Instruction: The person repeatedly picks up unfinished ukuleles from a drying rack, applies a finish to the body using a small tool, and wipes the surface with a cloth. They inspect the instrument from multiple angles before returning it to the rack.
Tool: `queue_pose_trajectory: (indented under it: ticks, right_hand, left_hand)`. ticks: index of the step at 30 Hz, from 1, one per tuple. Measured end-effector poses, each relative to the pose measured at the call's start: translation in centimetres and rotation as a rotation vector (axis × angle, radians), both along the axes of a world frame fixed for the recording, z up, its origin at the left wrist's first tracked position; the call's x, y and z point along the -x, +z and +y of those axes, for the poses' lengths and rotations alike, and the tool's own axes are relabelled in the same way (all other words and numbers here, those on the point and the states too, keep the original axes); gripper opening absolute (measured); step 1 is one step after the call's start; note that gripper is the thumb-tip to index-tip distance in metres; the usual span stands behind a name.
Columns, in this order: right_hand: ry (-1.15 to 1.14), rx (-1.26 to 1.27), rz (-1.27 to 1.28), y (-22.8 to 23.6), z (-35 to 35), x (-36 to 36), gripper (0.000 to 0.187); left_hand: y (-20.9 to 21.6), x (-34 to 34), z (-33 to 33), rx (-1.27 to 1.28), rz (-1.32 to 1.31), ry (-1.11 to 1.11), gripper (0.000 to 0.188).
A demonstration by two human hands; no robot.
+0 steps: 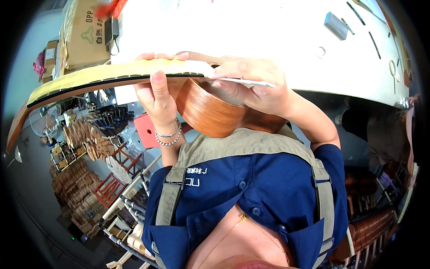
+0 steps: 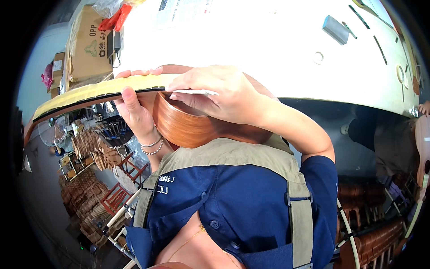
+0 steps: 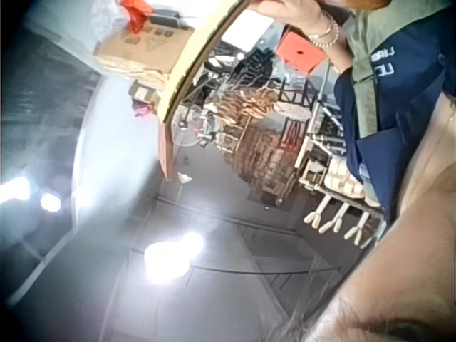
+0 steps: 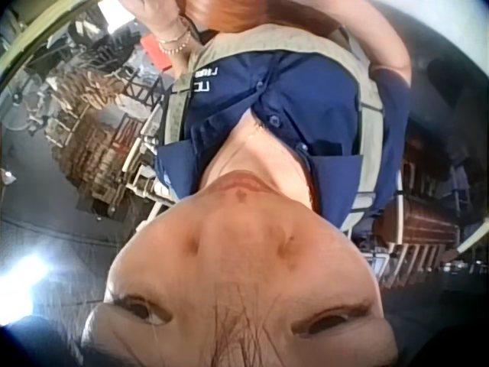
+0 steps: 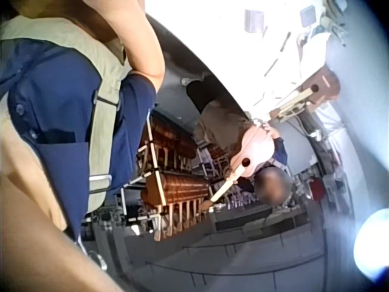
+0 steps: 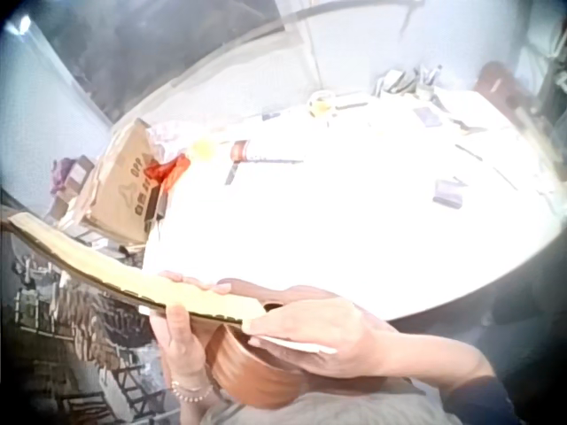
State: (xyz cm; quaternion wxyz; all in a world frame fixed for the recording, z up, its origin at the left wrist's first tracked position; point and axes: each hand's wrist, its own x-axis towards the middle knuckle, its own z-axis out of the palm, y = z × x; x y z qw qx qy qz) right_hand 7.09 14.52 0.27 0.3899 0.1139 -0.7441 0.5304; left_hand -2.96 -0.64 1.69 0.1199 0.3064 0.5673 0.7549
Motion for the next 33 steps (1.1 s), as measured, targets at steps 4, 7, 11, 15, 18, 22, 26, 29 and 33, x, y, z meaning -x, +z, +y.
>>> queue_pose_trajectory:
  ticks: [4, 7, 11, 15, 18, 22, 26, 29, 33]
  right_hand:
    - [-0.014, 0.006, 0.006, -0.1, -0.2, 0.3, 0.014]
    - [-0.024, -0.016, 0.021, -0.1, -0.2, 0.4, 0.014]
    - [-0.015, -0.014, 0.017, -0.1, -0.2, 0.5, 0.015]
    - [-0.031, -0.081, -0.012, -0.3, 0.2, -0.1, 0.015]
    - [-0.029, -0.095, -0.044, -0.9, 0.6, -0.9, 0.015]
    - [-0.015, -0.125, -0.086, -1.3, 1.0, -1.8, 0.014]
    - [-0.026, -0.153, -0.119, -1.8, 1.4, -2.6, 0.015]
    - [-0.009, -0.132, -0.132, -1.8, 1.8, -3.0, 0.018]
    - [-0.03, -0.07, -0.041, -0.7, 1.1, -2.0, 0.017]
  left_hand:
    - [-0.1, 0.1, 0.0, -0.01, -0.002, -0.007, 0.036]
    - [-0.1, 0.1, 0.0, -0.009, -0.004, -0.005, 0.036]
    - [0.0, 0.1, 0.1, -0.006, 0.004, -0.001, 0.036]
    - [0.0, 0.1, 0.0, 0.005, 0.011, 0.01, 0.036]
    - [-0.2, 0.3, -0.1, 0.024, 0.027, 0.02, 0.037]
    - [0.0, 0.3, -0.1, 0.039, 0.048, 0.028, 0.036]
    - [-0.1, 0.3, 0.1, 0.018, 0.033, 0.023, 0.036]
    - [-0.3, 0.3, 0.0, 0.004, 0.032, 0.015, 0.036]
    - [-0.3, 0.5, -0.4, 0.081, 0.116, 0.058, 0.037]
